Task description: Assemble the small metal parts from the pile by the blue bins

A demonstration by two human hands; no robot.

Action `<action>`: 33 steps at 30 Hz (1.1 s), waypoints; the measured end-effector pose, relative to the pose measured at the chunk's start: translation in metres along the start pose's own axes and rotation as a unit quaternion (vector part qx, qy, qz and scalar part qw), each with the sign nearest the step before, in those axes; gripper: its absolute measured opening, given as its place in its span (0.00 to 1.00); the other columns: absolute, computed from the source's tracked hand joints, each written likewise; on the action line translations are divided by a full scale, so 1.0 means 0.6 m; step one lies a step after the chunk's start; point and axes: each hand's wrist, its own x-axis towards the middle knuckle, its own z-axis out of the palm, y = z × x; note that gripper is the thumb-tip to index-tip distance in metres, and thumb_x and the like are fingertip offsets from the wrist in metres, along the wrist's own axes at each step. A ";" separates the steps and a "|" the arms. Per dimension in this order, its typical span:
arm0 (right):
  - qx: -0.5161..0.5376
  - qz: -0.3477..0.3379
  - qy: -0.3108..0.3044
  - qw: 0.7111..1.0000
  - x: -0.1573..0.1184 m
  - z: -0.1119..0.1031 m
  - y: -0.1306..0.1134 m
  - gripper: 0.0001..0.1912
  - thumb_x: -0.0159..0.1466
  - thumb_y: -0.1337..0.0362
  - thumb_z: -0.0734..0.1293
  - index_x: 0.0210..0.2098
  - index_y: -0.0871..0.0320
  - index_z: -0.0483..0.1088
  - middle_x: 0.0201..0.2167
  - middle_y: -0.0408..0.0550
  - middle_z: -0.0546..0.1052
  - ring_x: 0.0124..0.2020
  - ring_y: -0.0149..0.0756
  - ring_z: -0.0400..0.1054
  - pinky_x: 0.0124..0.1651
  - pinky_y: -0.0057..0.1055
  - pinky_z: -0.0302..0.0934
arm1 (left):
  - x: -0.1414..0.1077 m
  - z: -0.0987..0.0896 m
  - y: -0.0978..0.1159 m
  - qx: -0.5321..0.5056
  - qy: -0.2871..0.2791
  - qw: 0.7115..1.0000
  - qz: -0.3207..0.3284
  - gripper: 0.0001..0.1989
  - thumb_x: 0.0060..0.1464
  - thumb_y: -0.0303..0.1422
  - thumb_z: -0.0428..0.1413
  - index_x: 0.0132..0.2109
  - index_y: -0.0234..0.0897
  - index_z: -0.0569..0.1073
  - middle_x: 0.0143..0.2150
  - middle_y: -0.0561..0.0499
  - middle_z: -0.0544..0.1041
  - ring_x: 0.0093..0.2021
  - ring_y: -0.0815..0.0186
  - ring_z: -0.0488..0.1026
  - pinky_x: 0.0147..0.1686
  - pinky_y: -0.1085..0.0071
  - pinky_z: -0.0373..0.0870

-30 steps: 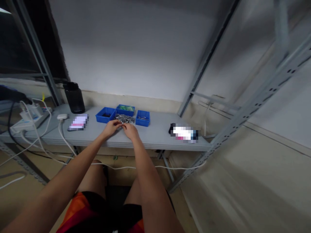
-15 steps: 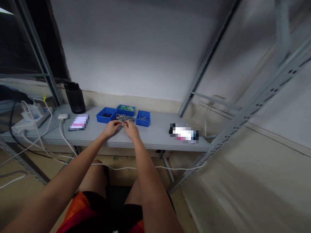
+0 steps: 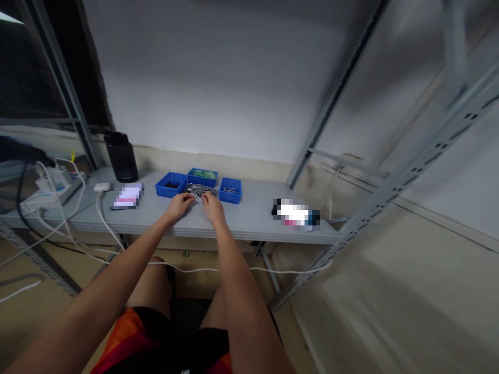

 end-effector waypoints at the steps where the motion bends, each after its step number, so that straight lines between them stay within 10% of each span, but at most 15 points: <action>1: -0.004 -0.003 -0.001 1.000 0.001 0.001 0.001 0.11 0.68 0.65 0.59 0.43 0.56 0.73 0.34 0.47 0.78 0.37 0.36 0.71 0.45 0.30 0.61 | 0.000 0.000 -0.001 0.000 0.006 1.000 -0.001 0.09 0.56 0.30 0.54 0.36 0.34 0.78 0.39 0.42 0.82 0.40 0.58 0.76 0.46 0.66 0.70; 13: -0.127 -0.058 -0.091 0.986 0.004 0.014 0.003 0.08 0.66 0.68 0.64 0.37 0.57 0.77 0.39 0.53 0.77 0.43 0.40 0.70 0.49 0.33 0.61 | 0.000 0.001 0.000 -0.007 0.028 1.000 0.000 0.09 0.56 0.32 0.53 0.34 0.34 0.76 0.35 0.45 0.80 0.36 0.61 0.73 0.41 0.69 0.69; 33: -0.021 -0.032 0.010 0.999 -0.001 0.003 -0.005 0.13 0.70 0.67 0.56 0.45 0.56 0.71 0.43 0.50 0.78 0.44 0.36 0.70 0.50 0.31 0.60 | 0.005 0.013 -0.007 0.090 -0.076 0.993 0.030 0.07 0.56 0.28 0.52 0.35 0.35 0.75 0.35 0.44 0.80 0.37 0.60 0.75 0.44 0.66 0.69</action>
